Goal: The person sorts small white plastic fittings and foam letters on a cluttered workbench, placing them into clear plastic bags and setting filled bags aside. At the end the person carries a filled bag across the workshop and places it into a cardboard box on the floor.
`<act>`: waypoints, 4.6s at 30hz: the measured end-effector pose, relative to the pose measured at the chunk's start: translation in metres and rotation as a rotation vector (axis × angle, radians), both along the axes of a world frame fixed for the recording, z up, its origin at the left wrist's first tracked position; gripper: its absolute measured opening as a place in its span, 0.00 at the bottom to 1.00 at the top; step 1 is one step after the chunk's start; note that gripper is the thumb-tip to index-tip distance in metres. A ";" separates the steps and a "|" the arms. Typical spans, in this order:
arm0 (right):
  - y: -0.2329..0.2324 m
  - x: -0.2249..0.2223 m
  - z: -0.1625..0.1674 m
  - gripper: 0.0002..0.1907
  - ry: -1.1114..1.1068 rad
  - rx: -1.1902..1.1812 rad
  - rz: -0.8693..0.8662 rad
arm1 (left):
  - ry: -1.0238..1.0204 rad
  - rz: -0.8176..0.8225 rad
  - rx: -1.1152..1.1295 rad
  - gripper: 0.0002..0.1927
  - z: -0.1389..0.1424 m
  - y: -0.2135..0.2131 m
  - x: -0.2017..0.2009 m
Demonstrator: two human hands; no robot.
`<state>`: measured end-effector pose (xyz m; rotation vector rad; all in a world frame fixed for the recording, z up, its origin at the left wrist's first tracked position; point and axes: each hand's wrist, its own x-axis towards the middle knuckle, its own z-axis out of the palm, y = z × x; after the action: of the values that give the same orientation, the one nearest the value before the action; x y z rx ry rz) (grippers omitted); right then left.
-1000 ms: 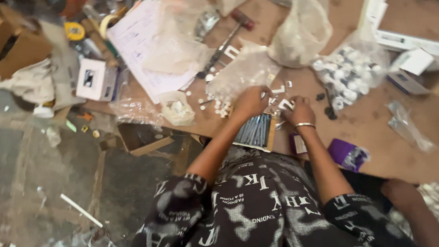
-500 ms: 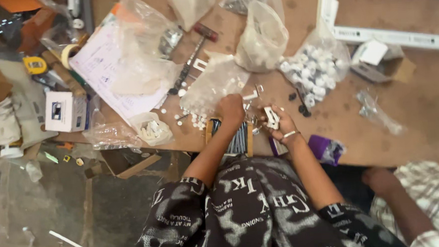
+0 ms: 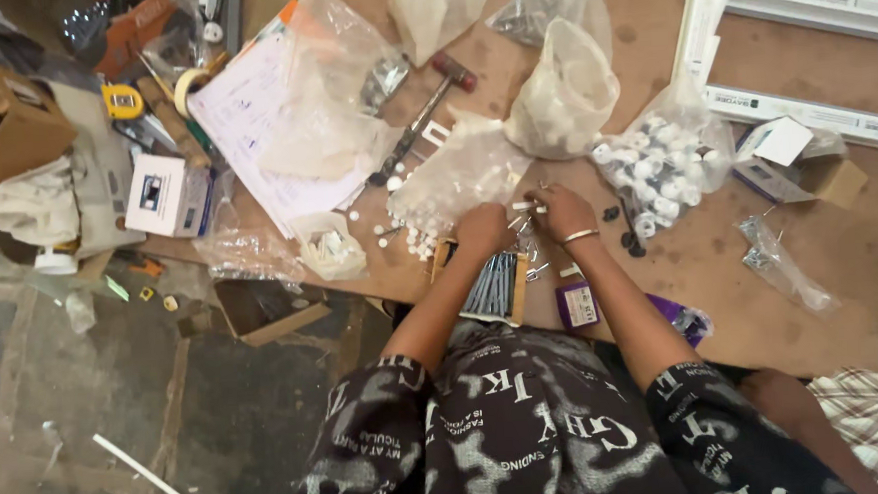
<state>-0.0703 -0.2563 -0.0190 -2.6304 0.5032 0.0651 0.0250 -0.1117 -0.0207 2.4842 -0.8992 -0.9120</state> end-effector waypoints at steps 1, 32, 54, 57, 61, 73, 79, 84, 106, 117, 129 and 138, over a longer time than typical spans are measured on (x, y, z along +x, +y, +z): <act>0.000 0.000 0.001 0.12 0.015 -0.015 0.006 | -0.003 0.008 -0.033 0.17 0.001 0.001 -0.001; 0.144 -0.022 0.021 0.27 -0.105 2.162 -0.770 | 1.452 0.806 -1.007 0.24 0.044 0.137 -0.016; 0.236 0.079 0.052 0.19 -0.114 1.873 -0.440 | -0.157 0.624 -0.254 0.27 0.131 0.282 0.111; 0.241 0.113 0.052 0.16 -0.051 1.618 -0.398 | -0.312 0.532 -0.313 0.24 0.090 0.279 0.120; 0.261 0.144 0.038 0.15 -0.014 1.335 -0.319 | -0.179 0.408 -0.204 0.13 0.069 0.276 0.133; 0.282 0.164 0.033 0.21 0.606 0.362 0.001 | -0.148 0.284 -0.498 0.09 0.070 0.293 0.133; 0.272 0.172 0.044 0.23 0.383 0.345 0.090 | -0.097 0.260 -0.536 0.12 0.078 0.297 0.130; 0.264 0.165 0.036 0.24 0.406 0.756 -0.045 | 0.041 0.418 -0.461 0.11 0.075 0.302 0.120; 0.277 0.135 0.139 0.21 0.009 0.081 0.235 | 0.113 0.691 -0.288 0.17 0.098 0.296 0.109; 0.058 -0.089 -0.015 0.14 -0.153 -0.136 -0.717 | -0.223 0.454 -0.175 0.17 0.102 0.270 0.109; 0.034 -0.172 -0.035 0.15 0.076 0.031 -0.744 | -0.243 0.445 -0.134 0.17 0.085 0.236 0.097; 0.032 -0.169 -0.043 0.11 -0.051 0.123 -0.668 | -0.276 0.498 -0.265 0.17 0.081 0.246 0.094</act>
<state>-0.2397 -0.2243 -0.0623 -2.2128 1.2779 -0.1756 0.1187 0.1339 0.0607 2.4558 -0.4017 -0.2720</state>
